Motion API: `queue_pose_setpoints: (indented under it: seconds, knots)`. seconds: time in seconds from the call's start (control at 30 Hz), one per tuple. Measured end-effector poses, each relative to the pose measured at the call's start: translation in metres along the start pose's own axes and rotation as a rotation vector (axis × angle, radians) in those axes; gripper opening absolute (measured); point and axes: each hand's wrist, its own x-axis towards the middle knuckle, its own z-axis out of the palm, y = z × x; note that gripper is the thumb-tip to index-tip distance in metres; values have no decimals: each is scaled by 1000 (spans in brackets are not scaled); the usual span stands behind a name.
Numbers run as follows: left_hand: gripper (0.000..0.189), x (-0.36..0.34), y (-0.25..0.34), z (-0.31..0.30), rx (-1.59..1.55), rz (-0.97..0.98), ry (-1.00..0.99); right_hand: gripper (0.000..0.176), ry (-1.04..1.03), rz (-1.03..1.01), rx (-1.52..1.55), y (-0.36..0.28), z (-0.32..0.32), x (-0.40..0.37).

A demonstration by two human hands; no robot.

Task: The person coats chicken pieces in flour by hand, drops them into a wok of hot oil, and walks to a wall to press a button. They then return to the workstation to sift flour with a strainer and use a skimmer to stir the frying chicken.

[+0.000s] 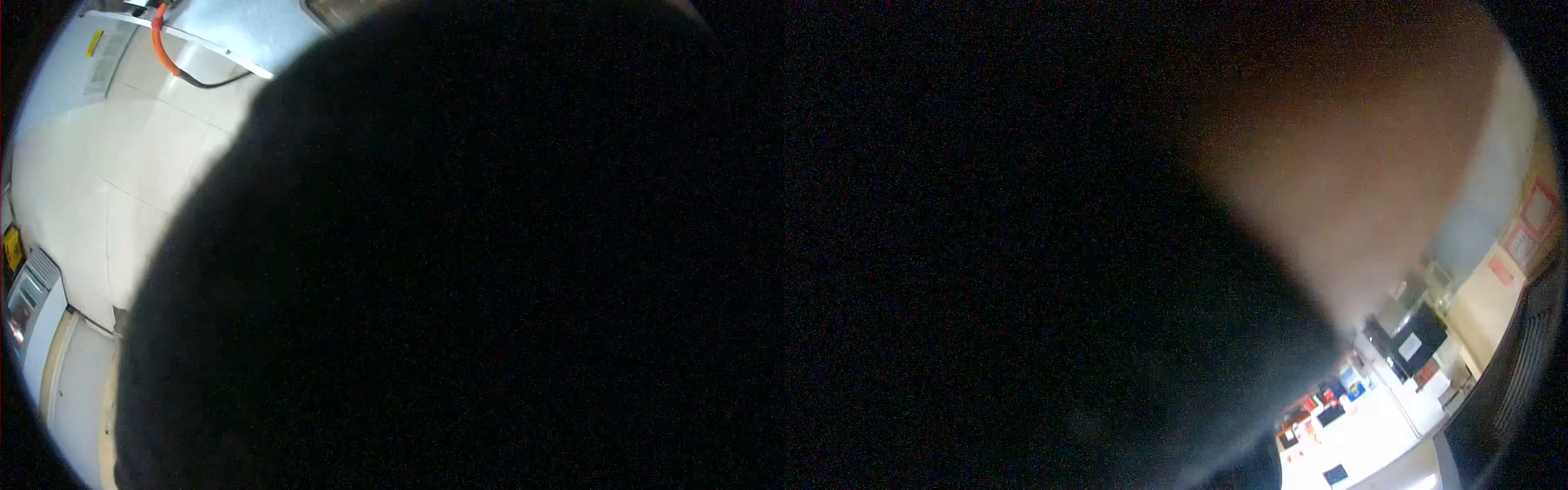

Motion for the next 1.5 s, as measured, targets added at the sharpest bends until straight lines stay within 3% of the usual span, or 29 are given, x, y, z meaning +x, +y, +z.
queue_pose_setpoints:
  seconds: [0.5,0.53,0.6,0.63,0.7,0.77,0.93,1.0,1.03,1.1,1.13,1.23,1.27,1.43,1.5]
  knots:
    - [42,27,9,39,29,45,-39,64,97,-221,-156,27,60,31]
    - [42,32,10,43,59,53,-54,69,105,-259,-228,67,51,49]
    - [43,34,-7,49,93,41,-79,69,121,-288,-573,79,38,79]
    - [43,34,-7,58,122,40,-91,63,129,-289,-845,79,28,76]
    - [44,32,-14,83,170,32,-101,60,196,-255,-908,65,32,65]
    - [44,26,-20,113,223,28,-93,64,299,-230,-491,40,50,40]
    - [46,33,-39,177,342,-19,-26,26,508,-664,-629,48,38,43]
    - [47,36,-55,206,373,14,152,19,537,-724,-587,50,34,32]
    - [42,40,-66,219,367,119,394,17,556,-634,-634,52,31,29]
    - [31,45,-69,202,820,212,-77,17,582,-447,-717,58,29,26]
    - [26,45,-70,198,1039,249,-317,18,606,-458,-809,53,27,19]
    - [16,49,-79,197,510,216,-173,18,633,-471,-1017,26,9,-6]
    - [17,54,-104,220,196,214,-126,16,607,-459,-1040,14,2,-19]
    - [30,36,-38,167,626,384,-362,21,492,-508,-730,9,-8,14]
    - [39,37,-66,216,541,146,-437,23,414,-432,-620,8,2,35]
